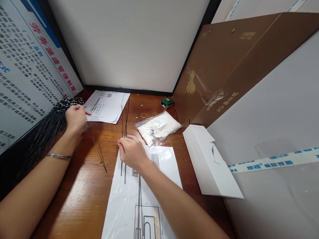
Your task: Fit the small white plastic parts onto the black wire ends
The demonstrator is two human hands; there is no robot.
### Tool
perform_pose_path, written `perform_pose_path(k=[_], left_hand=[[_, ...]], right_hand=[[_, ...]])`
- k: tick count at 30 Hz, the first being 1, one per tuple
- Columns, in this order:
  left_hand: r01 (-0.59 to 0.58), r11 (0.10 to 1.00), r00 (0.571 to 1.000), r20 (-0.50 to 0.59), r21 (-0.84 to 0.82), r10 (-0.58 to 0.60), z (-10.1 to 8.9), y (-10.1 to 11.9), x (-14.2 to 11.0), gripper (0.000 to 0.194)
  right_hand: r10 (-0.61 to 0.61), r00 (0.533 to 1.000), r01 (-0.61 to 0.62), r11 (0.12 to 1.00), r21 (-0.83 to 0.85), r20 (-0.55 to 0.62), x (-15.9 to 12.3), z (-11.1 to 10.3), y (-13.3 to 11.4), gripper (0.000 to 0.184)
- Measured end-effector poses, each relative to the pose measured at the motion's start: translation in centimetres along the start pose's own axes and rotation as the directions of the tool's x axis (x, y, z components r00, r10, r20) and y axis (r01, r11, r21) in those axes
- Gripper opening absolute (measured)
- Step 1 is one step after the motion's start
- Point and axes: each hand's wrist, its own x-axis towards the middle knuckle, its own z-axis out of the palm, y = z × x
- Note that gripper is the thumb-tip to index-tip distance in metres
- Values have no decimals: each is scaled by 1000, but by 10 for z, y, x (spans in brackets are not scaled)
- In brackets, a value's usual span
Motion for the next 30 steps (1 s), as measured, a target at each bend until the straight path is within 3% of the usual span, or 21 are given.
perform_pose_path(k=[2,4,5,7,9,12,15,19,22,27,30], left_hand=[[84,986,996,25,-144,-81,-9,4,-3,9],[174,949,972,203,-265,-121,-17,9,-20,6],[227,932,932,341,-282,-124,-21,11,-33,5],[330,907,793,599,-262,-116,-29,14,-65,10],[401,888,663,740,-225,-112,-35,14,-97,19],[458,865,544,834,-204,-91,-41,15,-130,25],[484,849,471,881,-214,-47,-43,14,-142,28],[438,875,385,922,-209,27,-43,11,-142,28],[391,896,351,934,-210,65,-43,7,-141,26],[374,886,435,895,-274,93,-43,5,-142,30],[372,888,426,900,-269,94,-46,5,-142,28]], right_hand=[[1,1000,-1,1000,6,-6,1,0,0,18],[8,1000,-8,1000,7,-4,1,-1,0,19],[9,1000,-9,1000,7,4,1,-1,0,20],[3,1000,-3,1000,9,4,1,-1,1,20],[-11,999,12,1000,19,-44,1,-1,1,19],[34,982,-15,995,102,-186,0,-3,0,16],[119,955,-60,975,216,-273,0,-6,-3,22],[21,955,36,982,184,-296,0,-9,-5,26],[-19,961,56,990,127,-277,-1,-11,-7,22],[-111,974,138,982,132,-197,-2,-12,-11,25],[-103,966,135,984,120,-237,-2,-12,-11,27]])
